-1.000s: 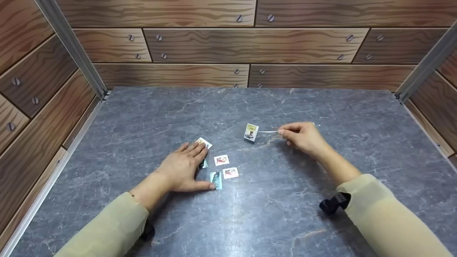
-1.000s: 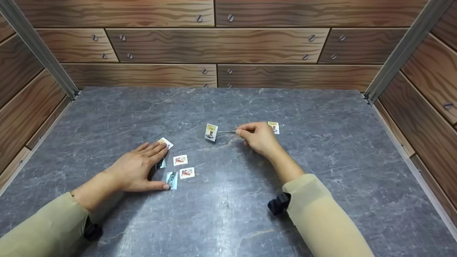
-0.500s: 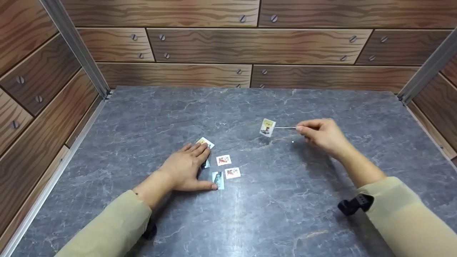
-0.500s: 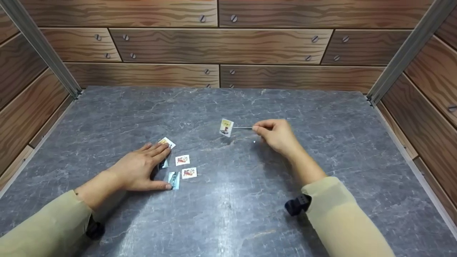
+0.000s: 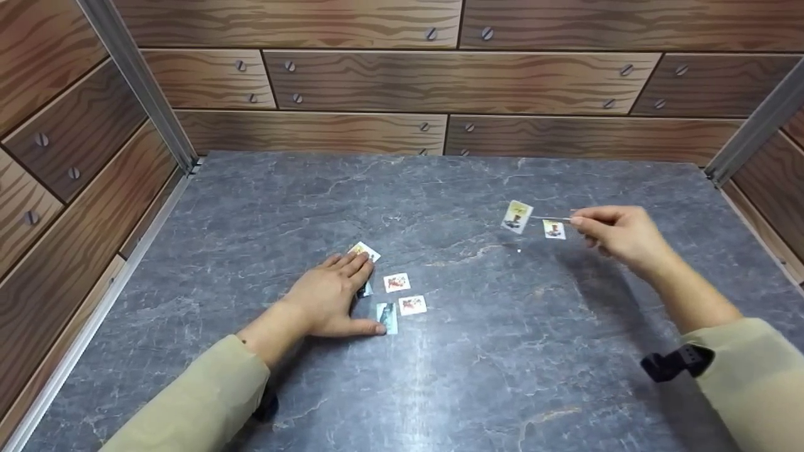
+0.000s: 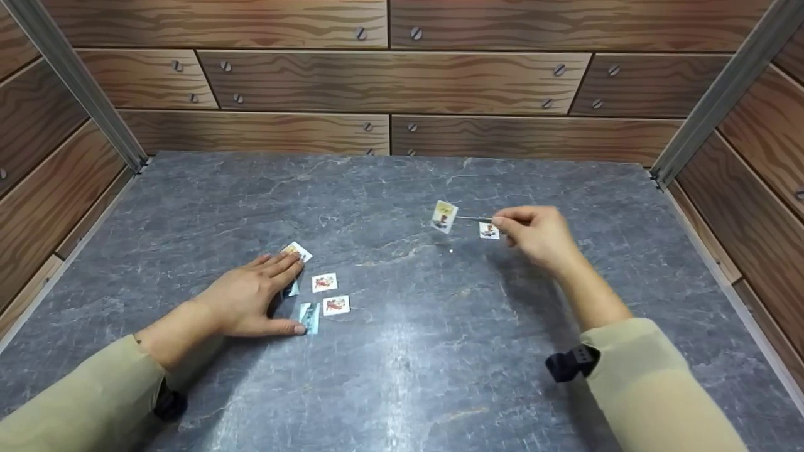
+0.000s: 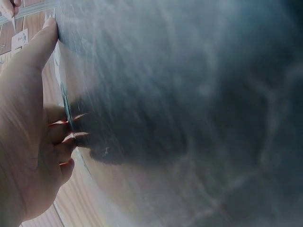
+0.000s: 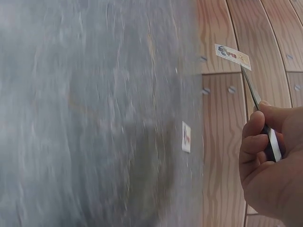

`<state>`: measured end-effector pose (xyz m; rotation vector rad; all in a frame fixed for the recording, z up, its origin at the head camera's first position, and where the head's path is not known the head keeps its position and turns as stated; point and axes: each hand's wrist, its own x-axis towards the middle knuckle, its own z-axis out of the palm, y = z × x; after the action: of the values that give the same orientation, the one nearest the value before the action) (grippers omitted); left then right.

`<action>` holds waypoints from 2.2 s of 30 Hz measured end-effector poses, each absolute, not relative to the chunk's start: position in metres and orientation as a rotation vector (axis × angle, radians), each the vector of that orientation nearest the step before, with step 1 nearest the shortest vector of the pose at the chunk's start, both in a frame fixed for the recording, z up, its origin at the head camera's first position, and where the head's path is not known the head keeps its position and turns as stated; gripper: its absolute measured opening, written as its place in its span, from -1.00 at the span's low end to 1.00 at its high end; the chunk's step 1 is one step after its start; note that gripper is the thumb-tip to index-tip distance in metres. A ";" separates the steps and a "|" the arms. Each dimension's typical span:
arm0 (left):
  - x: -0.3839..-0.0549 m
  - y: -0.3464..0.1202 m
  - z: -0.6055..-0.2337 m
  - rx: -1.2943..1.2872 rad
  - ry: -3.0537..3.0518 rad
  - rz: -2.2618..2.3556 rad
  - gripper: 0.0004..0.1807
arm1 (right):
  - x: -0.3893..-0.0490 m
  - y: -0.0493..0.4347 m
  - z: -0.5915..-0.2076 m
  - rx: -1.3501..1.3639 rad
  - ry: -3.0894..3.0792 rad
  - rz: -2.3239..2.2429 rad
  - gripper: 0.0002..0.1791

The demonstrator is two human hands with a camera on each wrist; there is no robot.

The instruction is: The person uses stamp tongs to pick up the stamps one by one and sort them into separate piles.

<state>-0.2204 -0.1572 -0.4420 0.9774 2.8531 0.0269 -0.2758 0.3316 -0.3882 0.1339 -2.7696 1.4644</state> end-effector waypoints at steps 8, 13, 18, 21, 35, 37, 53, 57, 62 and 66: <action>-0.221 -0.157 -0.443 0.980 2.852 0.040 0.34 | -0.273 0.358 -0.385 0.095 -2.720 1.499 -0.87; -0.221 -0.158 -0.444 0.974 2.854 0.032 0.34 | -0.273 0.369 -0.386 0.057 -2.706 1.530 -0.82; -0.220 -0.158 -0.444 0.980 2.856 0.032 0.35 | -0.273 0.378 -0.387 0.029 -2.707 1.517 -0.77; -0.221 -0.158 -0.445 0.988 2.861 0.029 0.34 | -0.272 0.383 -0.386 0.011 -2.700 1.528 -0.78; -0.221 -0.158 -0.444 0.976 2.851 0.027 0.34 | -0.273 0.406 -0.395 -0.043 -2.742 1.492 -0.86; -0.221 -0.158 -0.444 0.974 2.850 0.028 0.34 | -0.274 0.407 -0.395 -0.053 -2.750 1.490 -0.86; -0.221 -0.158 -0.444 0.981 2.855 0.019 0.35 | -0.278 0.411 -0.406 -0.071 -2.770 1.469 -0.79; -0.221 -0.158 -0.444 0.980 2.853 0.015 0.35 | -0.279 0.412 -0.410 -0.073 -2.781 1.460 -0.79; -0.220 -0.158 -0.443 0.982 2.853 0.025 0.34 | -0.280 0.413 -0.412 -0.073 -2.808 1.413 -0.88; -0.220 -0.158 -0.443 0.978 2.855 0.039 0.33 | -0.280 0.414 -0.414 -0.093 -2.820 1.393 -0.82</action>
<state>-0.2197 -0.1576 -0.4429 0.9781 2.8552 0.0391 -0.2801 0.4141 -0.4139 -0.0925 -2.8196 1.3926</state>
